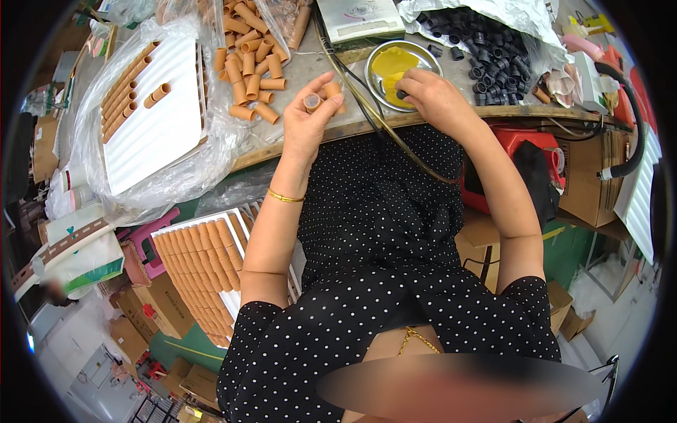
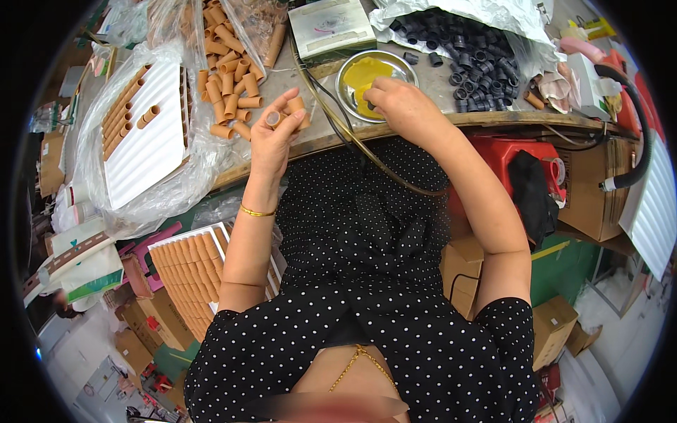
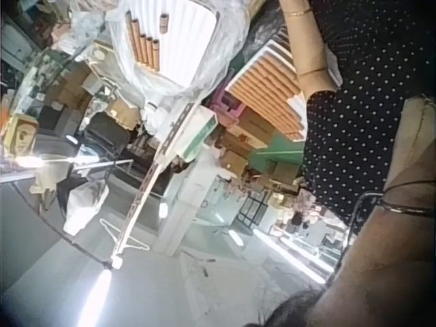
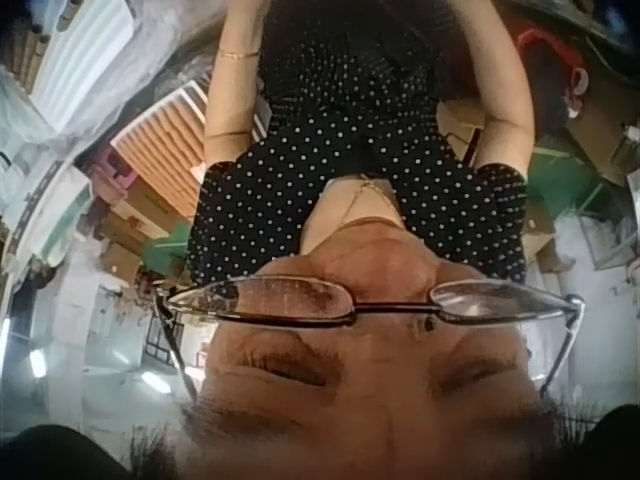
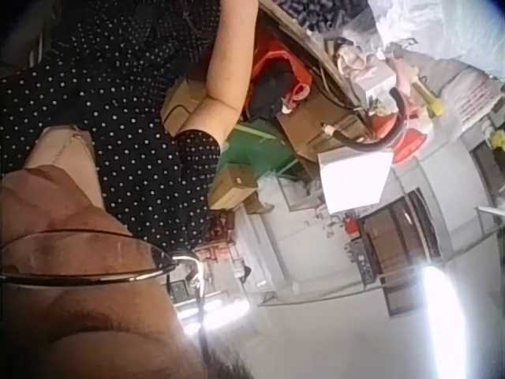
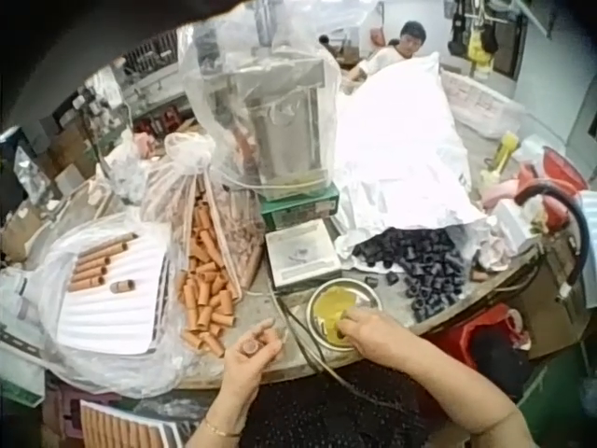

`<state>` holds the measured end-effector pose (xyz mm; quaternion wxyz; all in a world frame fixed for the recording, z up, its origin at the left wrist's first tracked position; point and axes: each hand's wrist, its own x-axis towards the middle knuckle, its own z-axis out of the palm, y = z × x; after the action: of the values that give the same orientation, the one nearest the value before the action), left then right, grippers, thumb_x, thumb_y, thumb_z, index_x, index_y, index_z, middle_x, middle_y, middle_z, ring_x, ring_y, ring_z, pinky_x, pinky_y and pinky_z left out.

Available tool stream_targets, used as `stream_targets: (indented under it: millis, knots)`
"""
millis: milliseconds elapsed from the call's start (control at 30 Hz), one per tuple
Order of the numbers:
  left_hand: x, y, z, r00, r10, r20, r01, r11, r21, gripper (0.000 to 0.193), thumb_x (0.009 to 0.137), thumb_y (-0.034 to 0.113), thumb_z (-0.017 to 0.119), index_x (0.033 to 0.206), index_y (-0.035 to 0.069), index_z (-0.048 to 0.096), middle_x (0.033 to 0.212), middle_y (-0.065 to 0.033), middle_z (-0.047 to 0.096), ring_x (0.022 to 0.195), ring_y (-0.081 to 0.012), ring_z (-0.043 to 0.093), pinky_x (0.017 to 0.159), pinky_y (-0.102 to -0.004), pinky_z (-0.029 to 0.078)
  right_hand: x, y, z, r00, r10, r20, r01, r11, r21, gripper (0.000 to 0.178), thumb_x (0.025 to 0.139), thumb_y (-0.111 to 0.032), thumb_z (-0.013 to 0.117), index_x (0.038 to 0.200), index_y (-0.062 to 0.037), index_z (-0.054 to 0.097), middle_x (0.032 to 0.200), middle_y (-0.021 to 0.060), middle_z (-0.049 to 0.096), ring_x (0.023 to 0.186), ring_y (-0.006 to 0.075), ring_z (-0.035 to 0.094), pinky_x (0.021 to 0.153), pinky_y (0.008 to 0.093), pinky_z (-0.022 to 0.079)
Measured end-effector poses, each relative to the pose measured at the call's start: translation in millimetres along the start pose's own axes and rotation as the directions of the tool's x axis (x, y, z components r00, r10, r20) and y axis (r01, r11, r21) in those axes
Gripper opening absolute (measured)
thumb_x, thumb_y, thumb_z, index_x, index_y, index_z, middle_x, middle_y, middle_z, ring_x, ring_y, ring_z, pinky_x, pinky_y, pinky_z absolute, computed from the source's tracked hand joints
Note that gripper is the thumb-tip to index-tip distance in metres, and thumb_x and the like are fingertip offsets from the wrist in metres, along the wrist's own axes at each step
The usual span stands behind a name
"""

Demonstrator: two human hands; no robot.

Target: Manually assembling small cylindrical components by applying adhesive and joining parts at a factory workstation.

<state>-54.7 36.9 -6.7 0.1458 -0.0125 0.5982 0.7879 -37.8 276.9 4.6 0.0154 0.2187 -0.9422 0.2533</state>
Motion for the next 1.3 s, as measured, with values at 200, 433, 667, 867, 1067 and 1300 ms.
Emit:
stream_targets:
  millis: [200, 433, 667, 867, 1067, 1300]
  knots:
    - [3.9, 4.0, -3.8, 0.998, -0.067, -0.020, 0.065, 0.993, -0.097, 0.023, 0.079, 0.004, 0.066, 0.100, -0.002, 0.057, 0.082, -0.0043, 0.060, 0.067, -0.0092, 0.056, 0.060, -0.0196, 0.046, 14.4, -4.6, 1.5, 0.994, -0.056, 0.090, 0.068, 0.989, -0.134, 0.020, 0.075, -0.003, 0.055, 0.095, -0.0007, 0.057, 0.088, 0.0131, 0.056, 0.084, 0.0323, 0.056, 0.072, 0.0386, 0.047]
    - [7.3, -6.0, 3.6, 0.979, -0.203, 0.035, 0.197, 0.870, -0.451, 0.016, 0.084, 0.009, 0.062, 0.096, 0.001, 0.055, 0.094, -0.0113, 0.061, 0.074, -0.0157, 0.061, 0.068, -0.0255, 0.053, 20.3, -8.7, -17.2, 0.997, 0.075, 0.026, -0.078, 0.989, 0.129, 0.019, 0.075, -0.002, 0.062, 0.094, 0.0008, 0.060, 0.091, 0.0129, 0.058, 0.076, 0.0266, 0.058, 0.068, 0.0314, 0.049]
    - [12.7, -7.1, 19.5, 0.948, -0.295, 0.117, 0.308, 0.772, -0.556, 0.019, 0.084, 0.011, 0.062, 0.097, -0.001, 0.055, 0.094, -0.0110, 0.061, 0.076, -0.0156, 0.060, 0.068, -0.0252, 0.053, 16.7, -30.7, -19.6, 0.941, 0.017, -0.338, 0.135, 0.897, 0.421, 0.022, 0.072, 0.003, 0.064, 0.094, -0.0020, 0.061, 0.089, 0.0095, 0.060, 0.080, 0.0227, 0.060, 0.072, 0.0304, 0.049]
    - [5.4, 7.5, 19.3, 0.978, -0.207, 0.020, 0.189, 0.847, -0.496, 0.019, 0.084, 0.010, 0.063, 0.096, -0.002, 0.055, 0.090, -0.0131, 0.063, 0.070, -0.0164, 0.060, 0.066, -0.0255, 0.053, 32.4, -41.3, -16.5, 0.934, -0.131, -0.333, 0.245, 0.913, 0.326, 0.022, 0.072, -0.001, 0.065, 0.094, -0.0021, 0.061, 0.088, 0.0091, 0.061, 0.082, 0.0215, 0.060, 0.071, 0.0291, 0.048]
    - [2.7, 7.8, 29.9, 0.999, 0.047, -0.013, -0.048, 0.990, -0.132, 0.023, 0.075, 0.010, 0.072, 0.091, -0.001, 0.059, 0.081, -0.0073, 0.063, 0.067, -0.0129, 0.060, 0.060, -0.0248, 0.049, 22.4, -64.2, -19.9, 0.973, 0.093, -0.210, -0.013, 0.936, 0.353, 0.031, 0.079, -0.006, 0.064, 0.109, -0.0019, 0.055, 0.092, 0.0110, 0.061, 0.087, 0.0213, 0.060, 0.071, 0.0290, 0.047]
    - [43.6, 106.4, -118.0, 0.635, 0.747, 0.198, -0.281, -0.016, 0.960, 0.028, 0.073, -0.001, 0.060, 0.100, 0.003, 0.059, 0.080, -0.0097, 0.062, 0.082, -0.0321, 0.057, 0.079, -0.0378, 0.048, 26.9, -50.3, -6.1, 0.978, 0.194, -0.074, -0.132, 0.857, 0.499, 0.027, 0.087, -0.011, 0.055, 0.111, -0.0008, 0.053, 0.089, 0.0100, 0.059, 0.078, 0.0190, 0.057, 0.070, 0.0294, 0.046]
